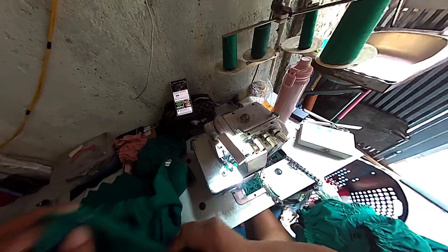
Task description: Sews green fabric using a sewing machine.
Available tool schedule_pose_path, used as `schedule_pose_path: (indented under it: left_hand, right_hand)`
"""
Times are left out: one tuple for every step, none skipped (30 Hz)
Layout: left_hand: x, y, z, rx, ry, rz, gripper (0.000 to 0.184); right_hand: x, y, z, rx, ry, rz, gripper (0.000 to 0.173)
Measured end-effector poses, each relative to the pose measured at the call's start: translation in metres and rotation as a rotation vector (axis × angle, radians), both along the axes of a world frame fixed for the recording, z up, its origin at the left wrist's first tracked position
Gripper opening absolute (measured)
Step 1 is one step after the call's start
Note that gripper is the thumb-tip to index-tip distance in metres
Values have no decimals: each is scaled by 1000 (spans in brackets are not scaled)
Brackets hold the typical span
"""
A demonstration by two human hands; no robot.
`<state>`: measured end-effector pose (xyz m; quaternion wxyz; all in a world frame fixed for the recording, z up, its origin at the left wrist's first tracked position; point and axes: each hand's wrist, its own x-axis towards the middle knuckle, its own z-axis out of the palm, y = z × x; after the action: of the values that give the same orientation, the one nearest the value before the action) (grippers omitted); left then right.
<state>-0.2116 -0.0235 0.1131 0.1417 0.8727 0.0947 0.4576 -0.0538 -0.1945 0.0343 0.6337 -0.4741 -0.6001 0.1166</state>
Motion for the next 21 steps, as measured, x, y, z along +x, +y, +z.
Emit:
schedule_pose_path:
  left_hand:
    - [34,1,-3,0,139,-73,27]
    - [71,2,-20,7,245,-145,32]
    - [108,-2,-48,21,325,-205,34]
    - [139,-9,-83,12,414,-261,33]
    - [161,-19,-117,-22,511,-309,32]
    - [176,-29,-145,-54,581,-342,34]
    - [184,-37,-164,-86,591,-371,36]
    - [188,-43,-174,-101,570,-373,37]
    - [187,-45,-178,-113,547,-364,36]
    - [185,-46,-178,-128,529,-355,35]
    - [184,-46,-177,-141,518,-348,34]
    - [183,-46,-175,-153,517,-346,34]
    - [183,-46,-172,-164,518,-344,33]
    - [182,-46,-171,-176,516,-341,32]
    - [181,-47,-171,-181,511,-338,32]
    - [181,-48,-171,-182,504,-337,32]
    - [180,-48,-171,-186,499,-340,32]
    - [180,-48,-170,-188,495,-348,32]
    - [180,-47,-170,-186,487,-356,32]
    - [179,-46,-170,-185,477,-363,30]
    - [178,-45,-172,-181,463,-359,29]
  right_hand:
    - [16,-16,-15,-92,136,61,16]
    - [30,-32,-37,-210,263,76,19]
    - [40,-48,-66,-340,380,40,20]
    - [44,-63,-98,-470,500,-39,20]
    - [44,-78,-129,-576,614,-136,20]
    - [43,-92,-156,-641,700,-222,20]
    - [45,-104,-174,-672,738,-285,18]
    - [49,-113,-182,-682,724,-334,18]
    - [54,-117,-182,-679,654,-390,19]
    - [60,-118,-179,-650,533,-456,21]
    - [69,-116,-173,-590,389,-526,25]
    - [80,-110,-168,-511,263,-600,27]
    - [91,-101,-161,-430,196,-653,26]
    - [99,-91,-152,-379,176,-675,25]
    - [105,-81,-144,-360,167,-672,25]
    - [109,-71,-137,-363,162,-654,25]
    - [112,-62,-132,-373,157,-632,27]
    - [114,-55,-130,-374,157,-612,29]
    - [116,-49,-129,-370,163,-600,29]
    - [117,-45,-128,-369,189,-587,28]
    - [118,-43,-128,-357,222,-574,26]
